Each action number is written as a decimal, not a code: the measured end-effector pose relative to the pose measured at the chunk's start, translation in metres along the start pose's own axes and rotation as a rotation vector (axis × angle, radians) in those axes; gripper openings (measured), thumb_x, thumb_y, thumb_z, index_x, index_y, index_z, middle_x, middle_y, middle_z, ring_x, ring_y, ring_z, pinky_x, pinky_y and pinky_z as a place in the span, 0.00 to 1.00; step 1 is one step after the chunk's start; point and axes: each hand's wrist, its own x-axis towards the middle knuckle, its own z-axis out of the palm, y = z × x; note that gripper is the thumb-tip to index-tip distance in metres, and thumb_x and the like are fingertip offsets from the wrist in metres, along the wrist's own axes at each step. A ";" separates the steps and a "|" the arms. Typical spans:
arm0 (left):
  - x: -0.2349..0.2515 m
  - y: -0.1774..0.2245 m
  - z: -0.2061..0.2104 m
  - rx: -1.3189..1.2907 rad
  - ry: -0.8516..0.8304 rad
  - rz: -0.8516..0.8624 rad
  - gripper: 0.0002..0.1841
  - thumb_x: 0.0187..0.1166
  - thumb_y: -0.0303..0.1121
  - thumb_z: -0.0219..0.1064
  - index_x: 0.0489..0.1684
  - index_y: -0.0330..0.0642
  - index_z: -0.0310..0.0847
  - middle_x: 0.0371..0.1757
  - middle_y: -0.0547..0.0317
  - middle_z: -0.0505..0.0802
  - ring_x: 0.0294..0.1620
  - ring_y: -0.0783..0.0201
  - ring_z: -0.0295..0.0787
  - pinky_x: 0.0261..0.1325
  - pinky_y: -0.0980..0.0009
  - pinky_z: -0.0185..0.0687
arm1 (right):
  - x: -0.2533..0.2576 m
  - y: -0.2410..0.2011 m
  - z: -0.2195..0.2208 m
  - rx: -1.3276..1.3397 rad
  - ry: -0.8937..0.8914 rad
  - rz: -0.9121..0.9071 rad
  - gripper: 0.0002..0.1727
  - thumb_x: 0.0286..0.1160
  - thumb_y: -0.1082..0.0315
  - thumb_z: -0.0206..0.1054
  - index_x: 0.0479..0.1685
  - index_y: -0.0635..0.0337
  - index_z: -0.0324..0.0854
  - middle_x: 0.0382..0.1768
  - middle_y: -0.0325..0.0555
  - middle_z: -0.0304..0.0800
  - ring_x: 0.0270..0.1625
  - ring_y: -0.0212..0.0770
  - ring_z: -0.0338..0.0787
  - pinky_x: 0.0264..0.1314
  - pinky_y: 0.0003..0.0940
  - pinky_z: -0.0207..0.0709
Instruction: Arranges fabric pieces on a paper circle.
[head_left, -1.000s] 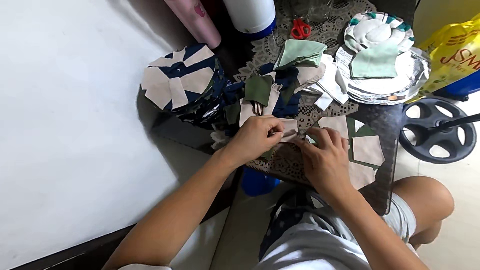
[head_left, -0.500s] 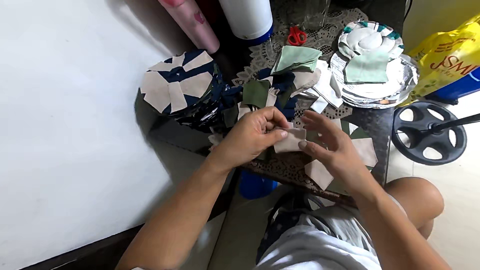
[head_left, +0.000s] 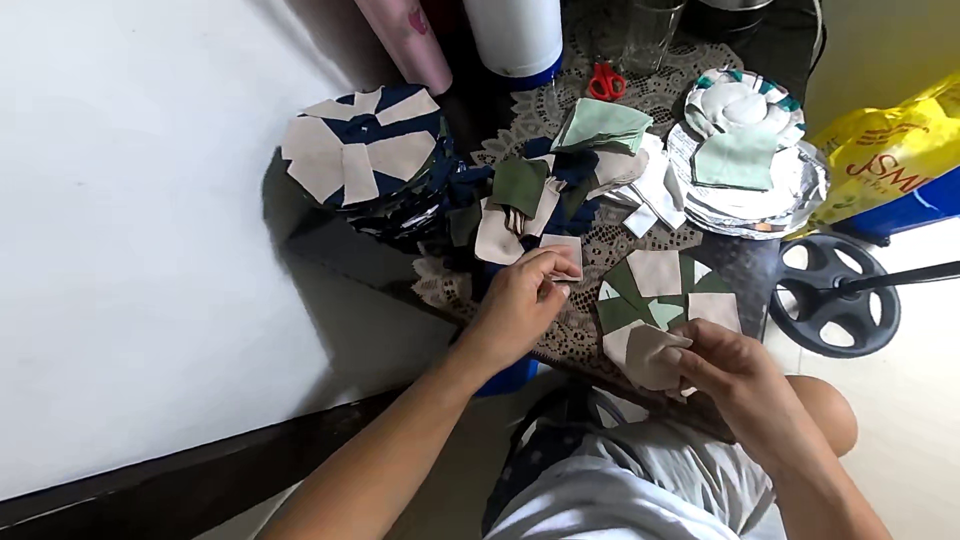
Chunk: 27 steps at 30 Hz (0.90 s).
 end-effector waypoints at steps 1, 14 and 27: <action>-0.004 0.002 0.006 -0.128 -0.002 0.011 0.11 0.83 0.28 0.63 0.56 0.38 0.86 0.69 0.56 0.89 0.59 0.68 0.90 0.60 0.69 0.88 | -0.001 0.000 -0.002 0.025 -0.045 -0.027 0.05 0.78 0.75 0.65 0.42 0.57 0.85 0.32 0.31 0.92 0.32 0.25 0.91 0.37 0.21 0.88; -0.028 0.016 0.049 -0.768 -0.123 -0.171 0.17 0.73 0.17 0.69 0.60 0.32 0.78 0.46 0.60 0.92 0.46 0.72 0.91 0.53 0.75 0.89 | 0.008 -0.001 0.003 -0.076 0.048 0.030 0.04 0.74 0.75 0.68 0.39 0.59 0.89 0.29 0.31 0.94 0.30 0.24 0.91 0.35 0.20 0.87; 0.014 0.009 0.041 0.267 0.081 0.100 0.15 0.75 0.26 0.72 0.59 0.39 0.86 0.35 0.58 0.93 0.33 0.64 0.89 0.39 0.66 0.86 | 0.044 -0.004 0.028 -0.829 0.183 0.069 0.11 0.83 0.62 0.65 0.41 0.57 0.91 0.28 0.40 0.91 0.29 0.33 0.88 0.37 0.35 0.82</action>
